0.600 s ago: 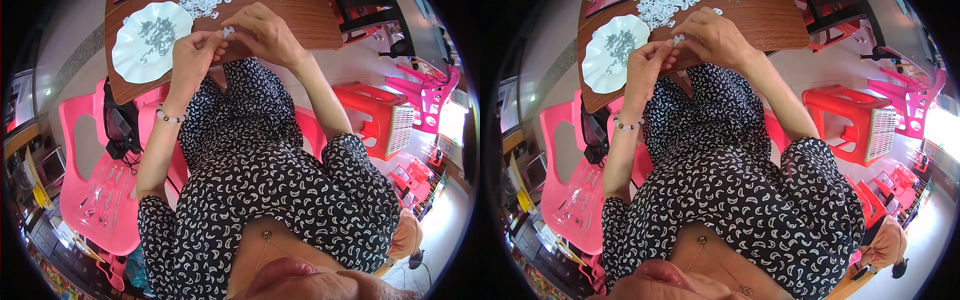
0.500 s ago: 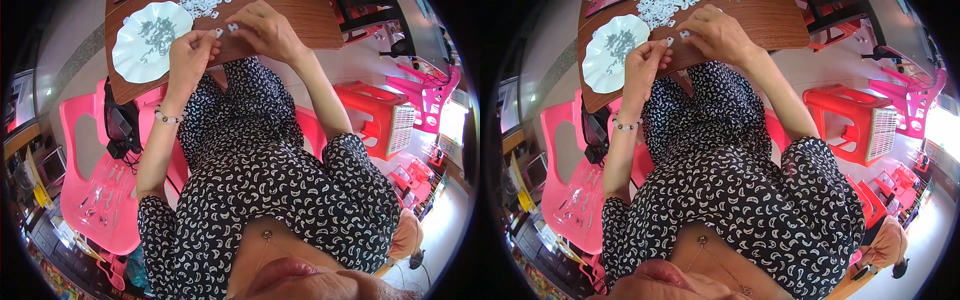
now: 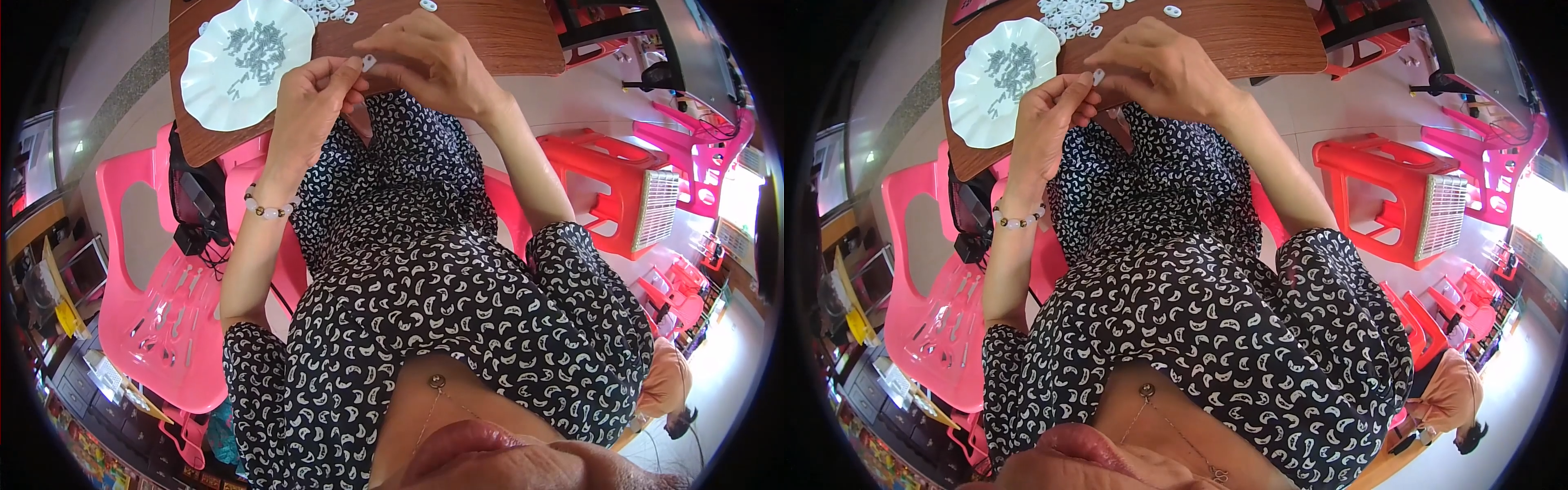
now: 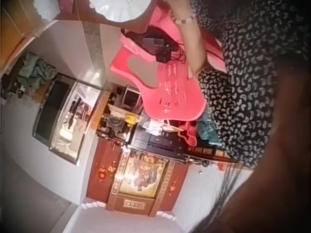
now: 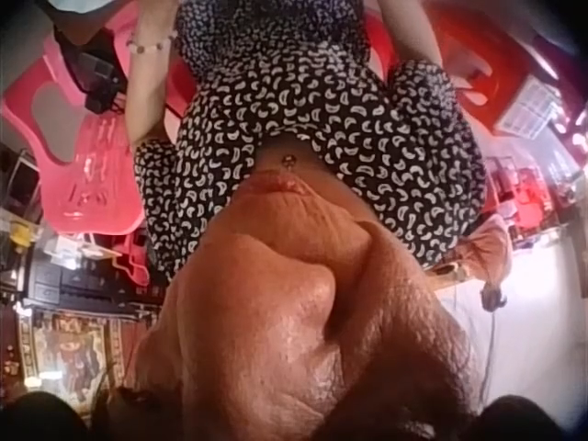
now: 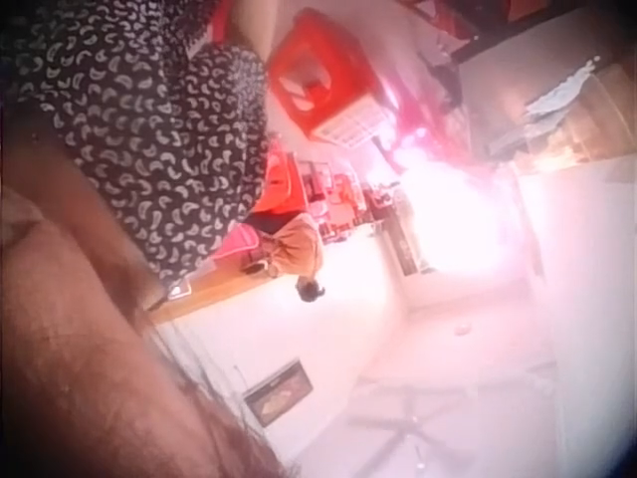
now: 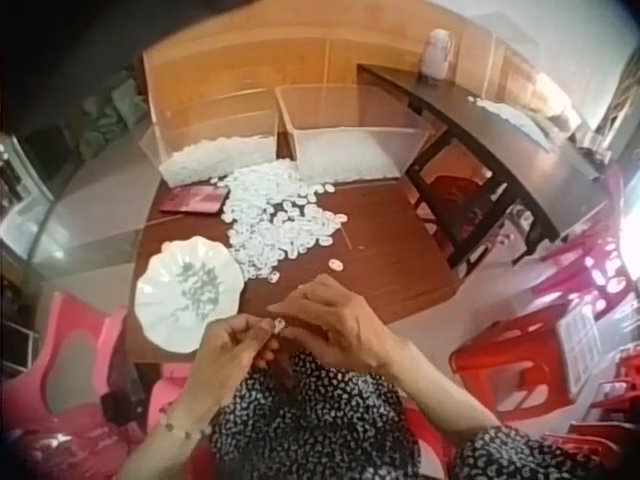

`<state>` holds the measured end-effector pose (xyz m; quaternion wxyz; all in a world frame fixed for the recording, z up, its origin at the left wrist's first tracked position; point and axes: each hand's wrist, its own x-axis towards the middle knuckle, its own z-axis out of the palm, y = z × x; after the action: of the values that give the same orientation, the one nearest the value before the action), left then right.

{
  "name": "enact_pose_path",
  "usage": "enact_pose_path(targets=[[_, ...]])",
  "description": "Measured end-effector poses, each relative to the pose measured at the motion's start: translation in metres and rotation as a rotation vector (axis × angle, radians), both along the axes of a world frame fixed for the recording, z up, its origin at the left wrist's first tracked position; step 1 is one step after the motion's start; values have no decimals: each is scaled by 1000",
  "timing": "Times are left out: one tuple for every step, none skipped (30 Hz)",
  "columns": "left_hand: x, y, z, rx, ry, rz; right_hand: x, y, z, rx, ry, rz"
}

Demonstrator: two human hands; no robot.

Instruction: Manually snapping together small white plastic circular components at a workbench.

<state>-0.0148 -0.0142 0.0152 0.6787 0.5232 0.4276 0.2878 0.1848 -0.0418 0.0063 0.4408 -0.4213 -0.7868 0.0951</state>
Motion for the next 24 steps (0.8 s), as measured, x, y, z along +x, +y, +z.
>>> enact_pose_path(targets=[[-1,0,0,1,2,-6,-3,-5,3,-7,-35,-10],[-1,0,0,2,4,-12,-5,-8,4,-14,-69,-19],[-1,-1,0,1,4,-11,-6,-9,4,-15,-68,-18],[-1,-1,2,-7,11,-11,-6,-10,3,2,-86,-43],[-1,-2,2,-14,19,-9,-6,-12,3,19,-103,-68],[-2,-2,2,-14,21,-5,-7,-13,3,19,-100,-64],[-2,-2,1,-2,31,-16,-9,-15,3,28,-124,-87],[-2,-2,0,10,42,-26,-10,-16,3,36,-147,-109],[-1,-2,-1,45,48,-31,-10,-18,4,36,-145,-107],[0,-3,1,45,50,-29,-10,-19,4,47,-156,-132],[0,-4,3,78,80,-47,-11,-21,5,58,-168,-157],[0,-5,5,111,111,-64,-12,-22,4,59,-164,-153],[0,-5,2,159,120,-67,-14,-24,3,45,-163,-171],[-1,-5,2,160,123,-63,-15,-26,2,31,-161,-189],[-1,-5,1,155,140,-80,-16,-27,1,32,-158,-187],[-2,-4,1,149,158,-98,-17,-27,1,6,-136,-199],[-2,-3,1,151,161,-95,-17,-28,0,-21,-114,-212],[-2,-3,0,113,114,-89,-17,-29,-2,-20,-111,-210],[-3,-3,0,75,67,-83,-16,-31,-5,-96,-21,-241],[-5,-3,1,76,71,-81,-16,-32,-6,-172,69,-273],[-6,-3,3,109,70,-70,-16,-33,-4,-251,99,-304],[-8,-3,6,142,69,-59,-15,-35,-5,-251,103,-302],[-13,-2,9,126,79,-37,-14,-36,-5,-286,124,-318],[-22,3,10,197,147,-17,-14,-37,-6,-321,146,-330]])
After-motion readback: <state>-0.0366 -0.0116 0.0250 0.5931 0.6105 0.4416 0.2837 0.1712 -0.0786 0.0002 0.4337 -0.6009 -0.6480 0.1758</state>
